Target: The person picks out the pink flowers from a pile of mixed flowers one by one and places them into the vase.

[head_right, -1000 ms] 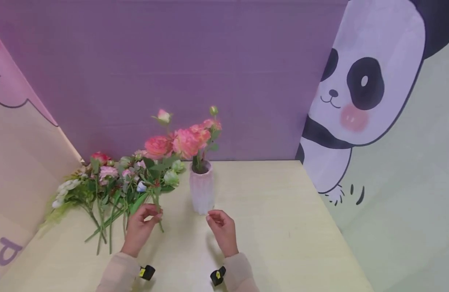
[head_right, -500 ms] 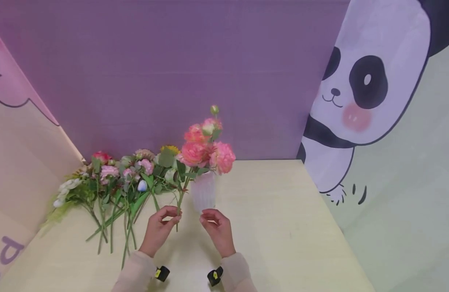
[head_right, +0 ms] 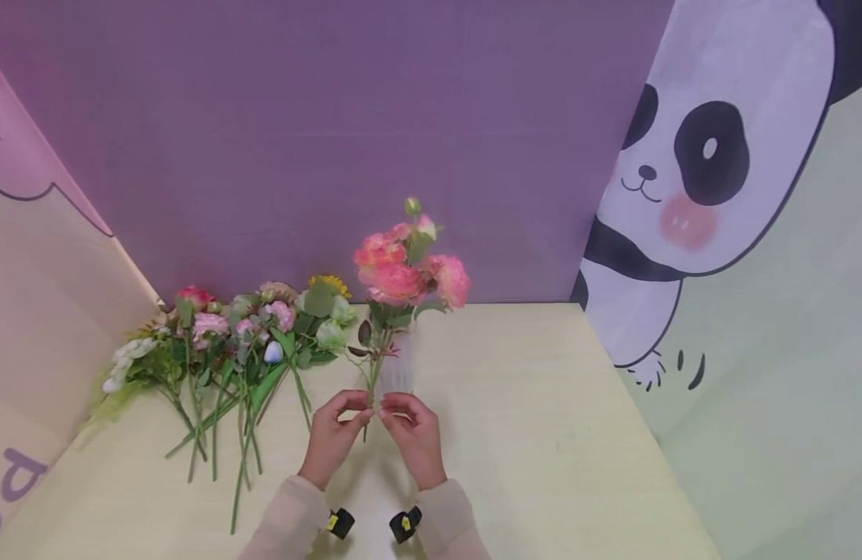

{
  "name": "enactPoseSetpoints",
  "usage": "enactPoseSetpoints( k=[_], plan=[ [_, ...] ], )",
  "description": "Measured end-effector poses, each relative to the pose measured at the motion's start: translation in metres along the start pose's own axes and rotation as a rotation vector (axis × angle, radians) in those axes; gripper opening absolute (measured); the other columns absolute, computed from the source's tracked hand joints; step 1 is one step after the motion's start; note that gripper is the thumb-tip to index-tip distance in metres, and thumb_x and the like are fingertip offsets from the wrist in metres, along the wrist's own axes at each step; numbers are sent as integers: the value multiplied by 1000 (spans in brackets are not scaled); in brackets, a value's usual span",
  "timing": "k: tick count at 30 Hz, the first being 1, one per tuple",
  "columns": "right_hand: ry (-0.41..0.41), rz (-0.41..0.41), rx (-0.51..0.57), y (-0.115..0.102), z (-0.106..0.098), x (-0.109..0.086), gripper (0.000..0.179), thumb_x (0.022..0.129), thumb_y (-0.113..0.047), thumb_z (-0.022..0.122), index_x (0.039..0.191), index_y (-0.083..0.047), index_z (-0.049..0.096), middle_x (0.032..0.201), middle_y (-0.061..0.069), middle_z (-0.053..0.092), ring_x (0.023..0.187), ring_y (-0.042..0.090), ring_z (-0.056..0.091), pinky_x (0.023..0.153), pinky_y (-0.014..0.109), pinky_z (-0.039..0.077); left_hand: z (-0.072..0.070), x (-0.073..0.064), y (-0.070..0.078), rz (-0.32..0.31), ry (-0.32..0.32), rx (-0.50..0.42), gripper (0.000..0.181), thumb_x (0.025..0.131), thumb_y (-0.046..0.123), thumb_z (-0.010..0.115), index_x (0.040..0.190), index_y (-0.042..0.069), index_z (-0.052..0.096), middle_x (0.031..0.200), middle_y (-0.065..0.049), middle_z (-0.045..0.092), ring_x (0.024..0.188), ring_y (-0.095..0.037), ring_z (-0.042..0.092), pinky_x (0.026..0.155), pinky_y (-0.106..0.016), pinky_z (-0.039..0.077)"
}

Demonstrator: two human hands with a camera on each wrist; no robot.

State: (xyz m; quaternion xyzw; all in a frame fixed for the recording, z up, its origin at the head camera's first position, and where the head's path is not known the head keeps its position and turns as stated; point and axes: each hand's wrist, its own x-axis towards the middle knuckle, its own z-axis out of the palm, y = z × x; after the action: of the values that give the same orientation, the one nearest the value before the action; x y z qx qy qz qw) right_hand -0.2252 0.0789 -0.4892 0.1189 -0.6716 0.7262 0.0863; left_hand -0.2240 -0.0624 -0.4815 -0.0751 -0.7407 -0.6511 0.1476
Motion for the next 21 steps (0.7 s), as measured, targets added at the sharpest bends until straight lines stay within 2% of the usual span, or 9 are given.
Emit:
enactPoseSetpoints(
  k=[4, 9, 16, 21],
  plan=[
    [48, 5, -8, -17, 6, -3, 23, 85, 1, 66, 105, 11, 61, 100, 26, 63, 90, 15, 62, 78, 23, 53, 10, 0, -19, 0, 12, -8, 20, 77, -5, 72, 95, 4, 68, 89, -11, 69, 82, -10, 62, 63, -24, 54],
    [124, 13, 6, -21, 8, -3, 23, 84, 3, 66, 105, 11, 61, 101, 22, 63, 88, 13, 61, 75, 24, 54, 18, -4, -24, 25, 3, -13, 20, 77, -3, 73, 92, 9, 70, 87, -6, 68, 80, -8, 62, 61, -24, 55],
    [172, 7, 24, -6, 2, -3, 20, 82, 7, 66, 101, 11, 62, 94, 19, 64, 85, 11, 62, 73, 24, 55, 21, -13, 14, -9, -32, 18, 14, 78, -5, 71, 89, 3, 69, 88, -9, 68, 83, -20, 64, 63, -23, 55],
    [193, 0, 34, 4, -4, -1, 20, 81, 5, 69, 100, 9, 64, 94, 24, 64, 83, 12, 63, 72, 25, 55, 24, -13, 16, -5, -45, 20, 11, 78, -2, 72, 87, 4, 70, 87, -8, 68, 82, -15, 64, 64, -23, 55]
  ],
)
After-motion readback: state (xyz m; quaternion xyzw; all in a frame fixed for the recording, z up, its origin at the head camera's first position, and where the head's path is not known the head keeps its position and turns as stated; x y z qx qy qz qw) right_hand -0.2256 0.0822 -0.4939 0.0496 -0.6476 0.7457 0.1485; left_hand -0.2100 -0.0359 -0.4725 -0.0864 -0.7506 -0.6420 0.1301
